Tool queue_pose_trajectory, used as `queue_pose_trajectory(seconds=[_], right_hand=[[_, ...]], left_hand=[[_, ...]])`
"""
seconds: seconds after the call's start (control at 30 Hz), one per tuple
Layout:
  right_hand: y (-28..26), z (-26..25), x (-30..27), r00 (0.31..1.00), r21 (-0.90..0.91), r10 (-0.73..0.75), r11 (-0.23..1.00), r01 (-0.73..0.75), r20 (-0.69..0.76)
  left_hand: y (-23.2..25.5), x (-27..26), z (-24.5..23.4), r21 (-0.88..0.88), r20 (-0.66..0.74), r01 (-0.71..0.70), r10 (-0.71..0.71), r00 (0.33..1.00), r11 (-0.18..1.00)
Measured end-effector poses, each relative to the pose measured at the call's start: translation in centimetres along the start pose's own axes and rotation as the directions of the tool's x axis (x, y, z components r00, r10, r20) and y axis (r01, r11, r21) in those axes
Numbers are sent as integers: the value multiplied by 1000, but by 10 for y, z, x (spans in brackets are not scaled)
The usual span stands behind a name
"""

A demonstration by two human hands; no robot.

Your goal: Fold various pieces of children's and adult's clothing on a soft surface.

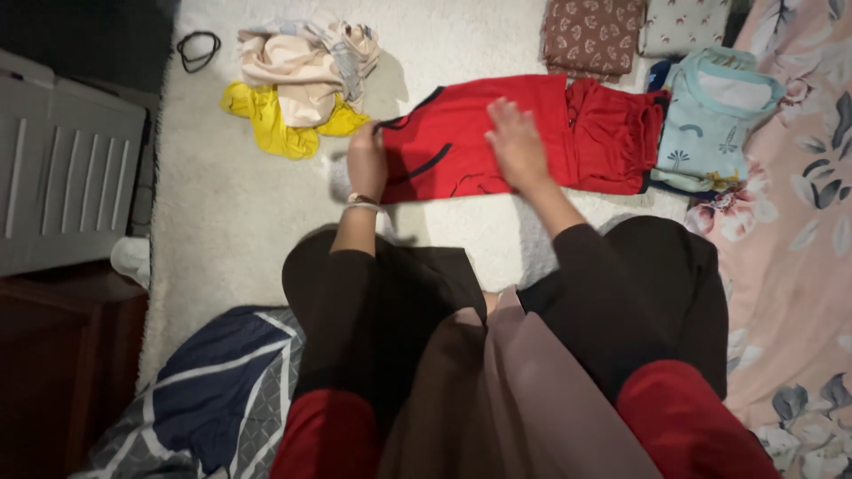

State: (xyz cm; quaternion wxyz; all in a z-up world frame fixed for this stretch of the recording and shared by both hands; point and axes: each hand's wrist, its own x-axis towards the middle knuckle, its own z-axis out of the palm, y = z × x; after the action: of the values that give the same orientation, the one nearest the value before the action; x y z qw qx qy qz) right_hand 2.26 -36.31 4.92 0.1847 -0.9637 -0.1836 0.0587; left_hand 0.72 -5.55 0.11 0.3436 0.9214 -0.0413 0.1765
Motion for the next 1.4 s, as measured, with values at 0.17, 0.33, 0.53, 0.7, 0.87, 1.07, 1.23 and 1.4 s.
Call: queue_pose_trajectory(seconds=[0.17, 0.33, 0.53, 0.7, 0.87, 1.07, 1.23, 1.4], right_hand=[[96, 0, 20, 944, 59, 283, 959, -277, -171], [137, 12, 49, 823, 246, 427, 902, -356, -374], [152, 10, 68, 739, 498, 618, 746, -442, -270], [141, -29, 60, 769, 828, 639, 442, -344, -21], [141, -74, 30, 922, 779, 385, 591, -207, -46], [128, -90, -19, 983, 366, 94, 930, -31, -155], [134, -66, -40, 987, 162, 9, 987, 17, -162], [95, -60, -35, 958, 164, 61, 986, -15, -280]], left_hand=[[-2, 14, -13, -102, -12, 389, -392, 920, 916], [-18, 16, 0, -340, -68, 409, -456, 888, 847], [10, 29, -24, -421, 19, 491, -534, 846, 763], [-32, 18, -8, -354, 19, 486, -513, 858, 799], [-51, 13, -12, -579, 92, 381, -407, 909, 721], [1, 11, -53, -174, 129, 535, -520, 845, 827], [1, -3, -49, 46, 36, 392, -394, 918, 919], [18, 2, -46, 275, -149, 248, -214, 965, 929]])
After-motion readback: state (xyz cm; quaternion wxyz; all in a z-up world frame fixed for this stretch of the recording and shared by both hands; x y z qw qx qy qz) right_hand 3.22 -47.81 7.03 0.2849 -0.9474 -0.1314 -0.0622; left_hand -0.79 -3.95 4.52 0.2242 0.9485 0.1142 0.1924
